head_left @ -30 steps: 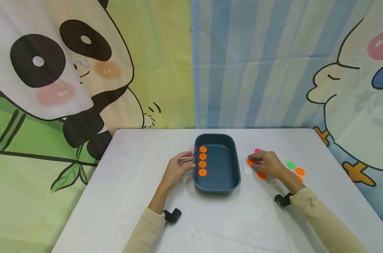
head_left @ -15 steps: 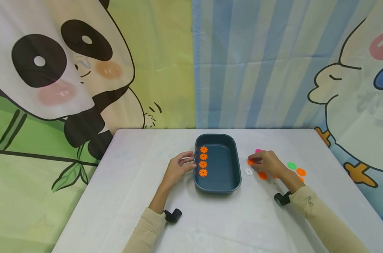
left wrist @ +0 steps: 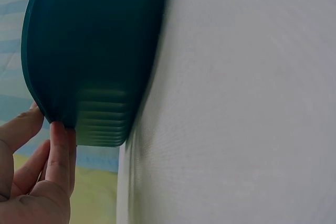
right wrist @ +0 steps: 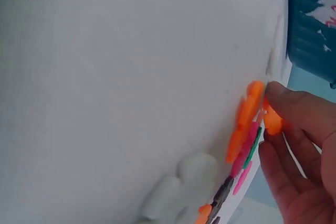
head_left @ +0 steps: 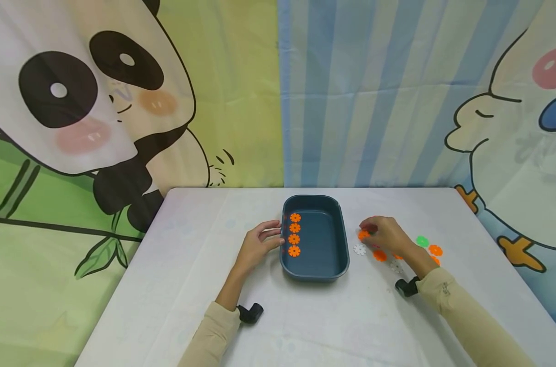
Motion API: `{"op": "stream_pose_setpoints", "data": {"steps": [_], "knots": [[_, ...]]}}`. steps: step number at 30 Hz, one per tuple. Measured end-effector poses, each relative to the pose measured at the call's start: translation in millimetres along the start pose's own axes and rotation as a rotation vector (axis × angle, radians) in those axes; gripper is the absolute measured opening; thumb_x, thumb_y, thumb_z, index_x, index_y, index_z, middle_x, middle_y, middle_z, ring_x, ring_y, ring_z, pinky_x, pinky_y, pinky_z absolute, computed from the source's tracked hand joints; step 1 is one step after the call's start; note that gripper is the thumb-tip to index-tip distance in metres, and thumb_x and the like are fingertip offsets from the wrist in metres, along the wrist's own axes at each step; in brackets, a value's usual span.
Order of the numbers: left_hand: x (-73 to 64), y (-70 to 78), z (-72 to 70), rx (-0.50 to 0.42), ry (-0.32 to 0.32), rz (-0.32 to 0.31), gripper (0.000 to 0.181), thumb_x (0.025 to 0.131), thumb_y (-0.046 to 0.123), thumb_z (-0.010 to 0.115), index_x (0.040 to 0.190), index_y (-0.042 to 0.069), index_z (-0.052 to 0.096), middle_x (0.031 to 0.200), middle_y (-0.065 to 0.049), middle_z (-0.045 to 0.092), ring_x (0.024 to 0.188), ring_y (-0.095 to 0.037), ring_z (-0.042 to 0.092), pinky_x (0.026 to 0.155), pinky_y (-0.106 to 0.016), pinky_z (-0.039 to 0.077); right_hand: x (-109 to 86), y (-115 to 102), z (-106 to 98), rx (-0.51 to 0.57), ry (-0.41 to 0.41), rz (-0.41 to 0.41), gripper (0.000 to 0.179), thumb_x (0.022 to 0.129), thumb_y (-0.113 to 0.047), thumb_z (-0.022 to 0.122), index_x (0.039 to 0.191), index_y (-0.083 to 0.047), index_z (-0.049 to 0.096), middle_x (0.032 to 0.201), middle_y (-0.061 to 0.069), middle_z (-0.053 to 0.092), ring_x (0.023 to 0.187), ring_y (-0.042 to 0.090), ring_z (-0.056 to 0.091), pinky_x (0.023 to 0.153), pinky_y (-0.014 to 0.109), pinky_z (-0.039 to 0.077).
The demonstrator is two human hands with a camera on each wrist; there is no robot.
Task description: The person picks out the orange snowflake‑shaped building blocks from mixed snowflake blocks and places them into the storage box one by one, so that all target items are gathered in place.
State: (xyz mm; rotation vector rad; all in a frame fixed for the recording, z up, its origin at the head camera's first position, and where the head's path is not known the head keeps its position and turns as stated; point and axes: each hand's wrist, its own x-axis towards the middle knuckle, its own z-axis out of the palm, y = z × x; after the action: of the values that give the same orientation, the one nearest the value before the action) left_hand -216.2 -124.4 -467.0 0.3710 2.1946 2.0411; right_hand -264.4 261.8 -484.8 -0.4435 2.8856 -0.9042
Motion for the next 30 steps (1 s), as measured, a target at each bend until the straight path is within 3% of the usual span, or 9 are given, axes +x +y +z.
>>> {"op": "stream_pose_setpoints", "data": {"steps": [9, 14, 23, 30], "knots": [[1.0, -1.8, 0.9, -0.010, -0.001, 0.020, 0.060, 0.085, 0.005, 0.075, 0.137, -0.008, 0.047, 0.137, -0.027, 0.050, 0.122, -0.039, 0.054, 0.092, -0.029, 0.055, -10.3, -5.2, -3.4, -0.157, -0.012, -0.186, 0.039, 0.079, -0.001, 0.080, 0.116, -0.003, 0.069, 0.110, 0.010, 0.067, 0.100, 0.029, 0.062, 0.083, 0.043, 0.060], [1.4, -2.1, -0.1, 0.010, -0.009, 0.003, 0.062, 0.086, 0.008, 0.075, 0.138, -0.007, 0.046, 0.138, -0.024, 0.051, 0.124, -0.038, 0.053, 0.093, -0.027, 0.054, -13.2, -2.9, -6.8, -0.217, -0.036, -0.203, 0.040, 0.078, -0.002, 0.079, 0.116, -0.004, 0.070, 0.114, 0.012, 0.067, 0.110, 0.035, 0.057, 0.086, 0.048, 0.058], [11.4, -28.7, 0.0, 0.014, 0.061, 0.020, 0.056, 0.084, 0.003, 0.076, 0.135, 0.001, 0.054, 0.133, -0.013, 0.058, 0.118, -0.027, 0.059, 0.093, -0.030, 0.055, -12.1, -1.8, -6.4, -0.129, -0.054, -0.082, 0.040, 0.080, -0.006, 0.079, 0.118, -0.002, 0.068, 0.110, 0.010, 0.070, 0.100, 0.029, 0.063, 0.082, 0.041, 0.060], [10.8, -31.6, -0.2, 0.020, 0.064, 0.022, 0.054, 0.084, 0.005, 0.076, 0.134, 0.005, 0.056, 0.132, -0.011, 0.059, 0.118, -0.026, 0.059, 0.092, -0.030, 0.055, -14.9, -7.3, -11.0, 0.003, 0.099, -0.133, 0.036, 0.079, -0.009, 0.081, 0.114, -0.002, 0.071, 0.105, 0.011, 0.071, 0.094, 0.030, 0.069, 0.076, 0.041, 0.061]]}}
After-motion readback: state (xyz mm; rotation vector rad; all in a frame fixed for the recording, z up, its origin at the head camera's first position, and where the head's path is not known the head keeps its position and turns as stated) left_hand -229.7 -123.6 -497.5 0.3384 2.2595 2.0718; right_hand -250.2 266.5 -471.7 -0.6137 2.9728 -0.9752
